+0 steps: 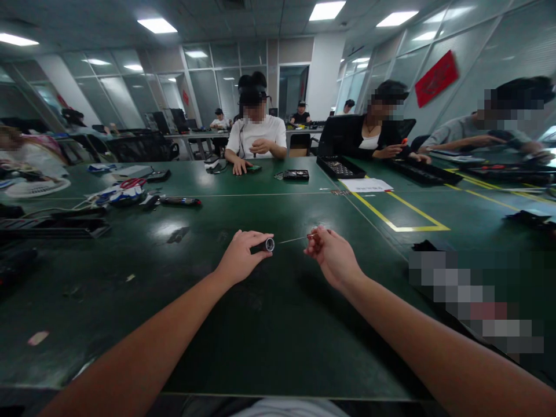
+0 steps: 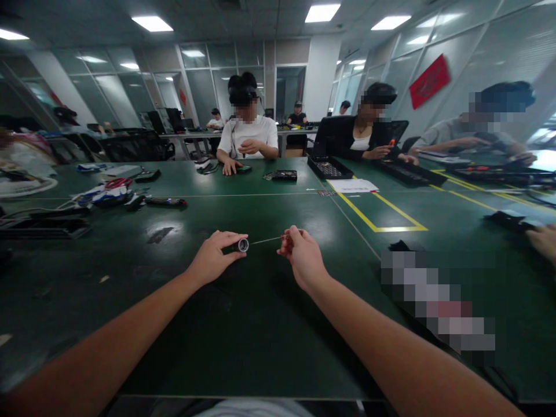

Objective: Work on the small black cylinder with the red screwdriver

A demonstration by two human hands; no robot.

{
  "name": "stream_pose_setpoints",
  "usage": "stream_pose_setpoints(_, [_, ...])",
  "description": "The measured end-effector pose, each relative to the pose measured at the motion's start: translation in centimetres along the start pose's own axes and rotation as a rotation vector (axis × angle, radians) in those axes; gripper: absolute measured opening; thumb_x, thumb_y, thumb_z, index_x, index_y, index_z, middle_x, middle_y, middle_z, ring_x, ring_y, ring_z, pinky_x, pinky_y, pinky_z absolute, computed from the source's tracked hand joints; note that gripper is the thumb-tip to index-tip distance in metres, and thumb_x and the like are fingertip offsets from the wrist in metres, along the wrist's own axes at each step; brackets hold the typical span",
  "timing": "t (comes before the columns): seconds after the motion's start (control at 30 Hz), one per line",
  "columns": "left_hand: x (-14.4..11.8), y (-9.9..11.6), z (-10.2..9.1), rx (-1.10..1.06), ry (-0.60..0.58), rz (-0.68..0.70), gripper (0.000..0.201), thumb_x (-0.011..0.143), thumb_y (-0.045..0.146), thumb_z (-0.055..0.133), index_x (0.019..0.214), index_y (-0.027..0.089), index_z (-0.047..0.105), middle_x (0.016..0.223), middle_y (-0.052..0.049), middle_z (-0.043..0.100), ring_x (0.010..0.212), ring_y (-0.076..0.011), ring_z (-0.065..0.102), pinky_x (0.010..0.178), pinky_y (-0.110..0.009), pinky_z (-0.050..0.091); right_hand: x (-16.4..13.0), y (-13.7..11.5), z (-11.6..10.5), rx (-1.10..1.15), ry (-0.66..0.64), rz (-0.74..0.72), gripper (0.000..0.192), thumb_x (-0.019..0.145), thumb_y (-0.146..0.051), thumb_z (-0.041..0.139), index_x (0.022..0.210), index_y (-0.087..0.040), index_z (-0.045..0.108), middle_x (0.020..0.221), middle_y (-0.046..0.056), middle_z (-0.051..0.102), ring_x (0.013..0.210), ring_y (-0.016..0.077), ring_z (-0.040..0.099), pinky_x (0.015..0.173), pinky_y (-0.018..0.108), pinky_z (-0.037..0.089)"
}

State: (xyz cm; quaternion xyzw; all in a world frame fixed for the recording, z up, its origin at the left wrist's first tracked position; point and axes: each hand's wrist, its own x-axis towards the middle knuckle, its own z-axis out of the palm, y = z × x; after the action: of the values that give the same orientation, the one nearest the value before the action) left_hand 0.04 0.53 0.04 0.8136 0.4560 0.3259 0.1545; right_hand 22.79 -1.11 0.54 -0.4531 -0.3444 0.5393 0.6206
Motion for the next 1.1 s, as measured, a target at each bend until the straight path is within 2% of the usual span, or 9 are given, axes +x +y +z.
stream_pose_setpoints(0.23, [-0.2, 0.2, 0.2, -0.026, -0.01, -0.009, 0.042, 0.085, 0.028, 0.075, 0.126, 0.03, 0.067, 0.125, -0.005, 0.07, 0.116, -0.0275, 0.061, 0.115, -0.06, 0.028, -0.8, 0.1, 0.3, -0.194, -0.123, -0.218, 0.028, 0.087, -0.049, 0.063, 0.09, -0.021, 0.061, 0.081, 0.001, 0.061, 0.074, 0.016, 0.06, 0.072, 0.035, 0.057])
stream_pose_setpoints(0.57, [-0.3, 0.2, 0.2, -0.04, 0.013, -0.026, 0.042, 0.083, 0.028, 0.077, 0.124, 0.031, 0.069, 0.122, -0.004, 0.072, 0.112, -0.0281, 0.062, 0.112, -0.057, 0.033, -1.4, -0.1, 0.2, -0.404, -0.224, -0.338, 0.027, 0.094, -0.047, 0.055, 0.098, -0.02, 0.06, 0.082, 0.002, 0.065, 0.076, 0.0172, 0.064, 0.078, 0.037, 0.054])
stream_pose_setpoints(0.67, [-0.3, 0.4, 0.2, -0.048, 0.012, -0.025, 0.042, 0.083, 0.026, 0.077, 0.124, 0.03, 0.069, 0.123, -0.004, 0.071, 0.115, -0.0278, 0.062, 0.112, -0.057, 0.033, -1.9, -0.4, 0.3, -0.476, -0.235, -0.376, 0.027, 0.096, -0.047, 0.053, 0.098, -0.021, 0.06, 0.08, 0.001, 0.064, 0.074, 0.017, 0.063, 0.074, 0.034, 0.052])
stream_pose_setpoints(0.83, [-0.4, 0.4, 0.5, -0.061, 0.006, -0.018, 0.039, 0.082, 0.023, 0.078, 0.12, 0.03, 0.07, 0.123, -0.004, 0.072, 0.117, -0.0274, 0.062, 0.113, -0.058, 0.032, -2.6, -0.9, 0.5, -0.565, -0.2, -0.419, 0.04, 0.1, -0.054, 0.041, 0.093, -0.021, 0.064, 0.069, 0.0, 0.057, 0.059, 0.015, 0.053, 0.058, 0.03, 0.046])
stream_pose_setpoints(1.0, [-0.4, 0.3, 0.6, -0.068, 0.02, -0.007, 0.039, 0.082, 0.023, 0.078, 0.12, 0.031, 0.071, 0.122, -0.004, 0.072, 0.116, -0.0277, 0.063, 0.111, -0.057, 0.035, -2.7, -0.9, 0.5, -0.587, -0.169, -0.451, 0.023, 0.096, -0.041, 0.05, 0.107, -0.023, 0.058, 0.085, 0.003, 0.065, 0.071, 0.0178, 0.06, 0.066, 0.032, 0.049])
stream_pose_setpoints(1.1, [-0.4, 0.2, 0.6, -0.07, 0.031, -0.009, 0.04, 0.082, 0.023, 0.078, 0.12, 0.032, 0.071, 0.121, -0.004, 0.072, 0.115, -0.0278, 0.063, 0.111, -0.056, 0.036, -2.7, -0.7, 0.4, -0.562, -0.196, -0.463, 0.018, 0.097, -0.038, 0.048, 0.103, -0.024, 0.057, 0.09, 0.003, 0.066, 0.078, 0.0184, 0.061, 0.073, 0.033, 0.05])
